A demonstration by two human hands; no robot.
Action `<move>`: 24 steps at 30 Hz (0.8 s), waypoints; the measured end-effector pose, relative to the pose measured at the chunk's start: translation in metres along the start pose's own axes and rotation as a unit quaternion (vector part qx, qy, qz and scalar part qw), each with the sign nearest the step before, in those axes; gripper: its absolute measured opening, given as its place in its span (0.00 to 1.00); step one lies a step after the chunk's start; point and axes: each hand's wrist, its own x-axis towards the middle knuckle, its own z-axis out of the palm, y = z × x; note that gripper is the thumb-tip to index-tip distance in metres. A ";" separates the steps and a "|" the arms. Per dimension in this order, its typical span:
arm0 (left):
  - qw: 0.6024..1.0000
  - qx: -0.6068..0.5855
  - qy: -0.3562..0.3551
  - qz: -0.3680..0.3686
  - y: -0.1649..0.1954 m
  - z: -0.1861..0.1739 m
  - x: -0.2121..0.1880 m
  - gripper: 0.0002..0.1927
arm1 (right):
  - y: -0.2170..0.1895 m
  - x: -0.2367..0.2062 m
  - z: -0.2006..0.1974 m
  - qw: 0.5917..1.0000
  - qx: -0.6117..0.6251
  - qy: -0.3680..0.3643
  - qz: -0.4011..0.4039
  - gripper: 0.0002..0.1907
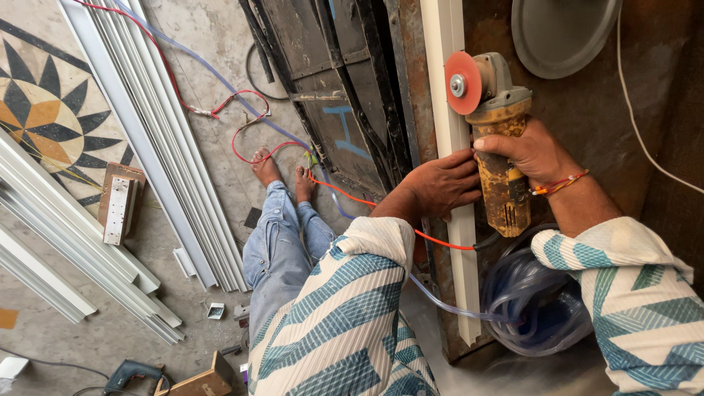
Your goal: The person uses an angle grinder to cut rectangular slots into a long white metal profile. After cutting, they lift the profile to inspect the cutouts and use a pencil to mark or clean the edges.
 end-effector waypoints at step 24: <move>0.999 -0.035 0.018 0.010 0.008 0.025 0.005 0.42 | -0.011 -0.011 -0.011 0.999 0.019 0.017 0.020 0.21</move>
